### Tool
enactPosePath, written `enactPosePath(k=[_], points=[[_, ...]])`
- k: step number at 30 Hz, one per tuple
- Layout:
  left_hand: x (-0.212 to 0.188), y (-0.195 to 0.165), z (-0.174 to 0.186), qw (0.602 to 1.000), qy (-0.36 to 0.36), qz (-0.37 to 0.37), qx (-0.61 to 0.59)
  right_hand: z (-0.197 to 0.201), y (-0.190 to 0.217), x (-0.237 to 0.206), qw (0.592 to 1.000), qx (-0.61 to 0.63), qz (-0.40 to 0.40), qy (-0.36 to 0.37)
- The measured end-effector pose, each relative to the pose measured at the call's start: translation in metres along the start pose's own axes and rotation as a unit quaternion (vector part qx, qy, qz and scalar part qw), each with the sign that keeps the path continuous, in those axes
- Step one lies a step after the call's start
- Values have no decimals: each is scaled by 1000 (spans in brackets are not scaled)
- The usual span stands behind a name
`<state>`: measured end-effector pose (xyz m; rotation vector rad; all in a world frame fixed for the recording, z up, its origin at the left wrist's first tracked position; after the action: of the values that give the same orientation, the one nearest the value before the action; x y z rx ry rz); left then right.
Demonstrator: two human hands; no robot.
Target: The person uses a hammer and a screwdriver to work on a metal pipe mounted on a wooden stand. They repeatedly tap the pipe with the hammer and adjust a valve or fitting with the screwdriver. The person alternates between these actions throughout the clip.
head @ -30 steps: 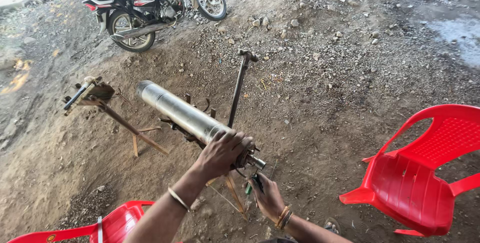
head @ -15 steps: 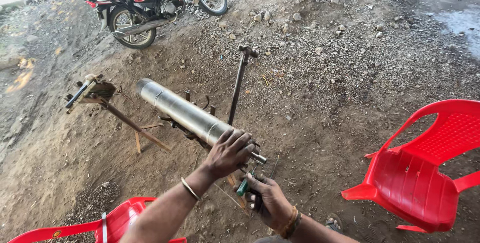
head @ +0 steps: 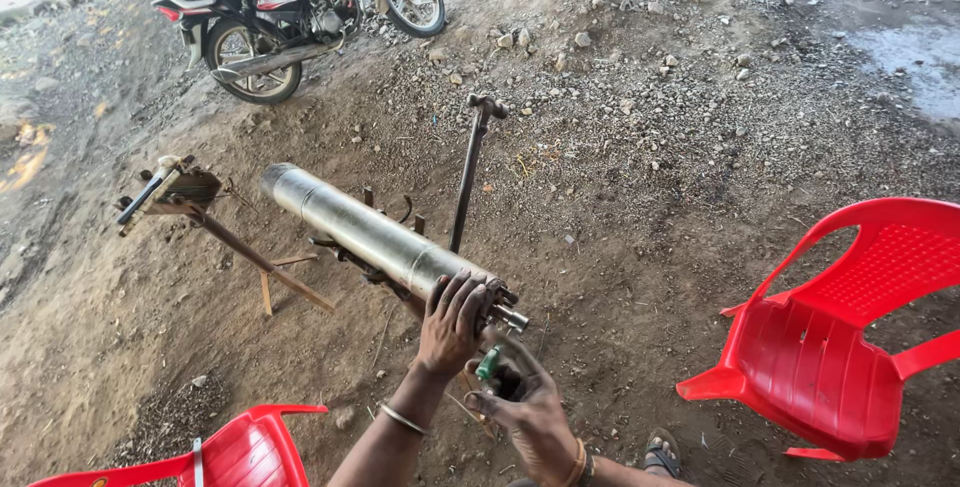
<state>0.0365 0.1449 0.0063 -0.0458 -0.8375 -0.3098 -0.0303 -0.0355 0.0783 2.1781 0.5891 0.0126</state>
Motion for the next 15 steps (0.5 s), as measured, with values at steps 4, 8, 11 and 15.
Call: enactPosePath(k=[4,8,11,15], points=[[0,-1,-5,999,30,-3,10,7,1,30,941,-264,207,33],[-3,-2,-6,999,27,7,38,32,38,83,816,-400,412,-58],[-3,-4,-4,998,57,17,34,56,57,129,883,-374,259,-115],[8,-9,8,998,53,22,3,80,49,153,954,-217,139,-154]])
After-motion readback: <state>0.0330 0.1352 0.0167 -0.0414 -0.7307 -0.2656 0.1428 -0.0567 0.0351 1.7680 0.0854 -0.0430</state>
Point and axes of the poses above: each hand's wrist, its own x-axis towards the middle knuckle, its own z-axis out of the back of the hand, y = z × x, the point moved 2 cm from there along x, towards the middle knuckle, and after that the axes turned 10 degrees about x, right-handed, at the moved point
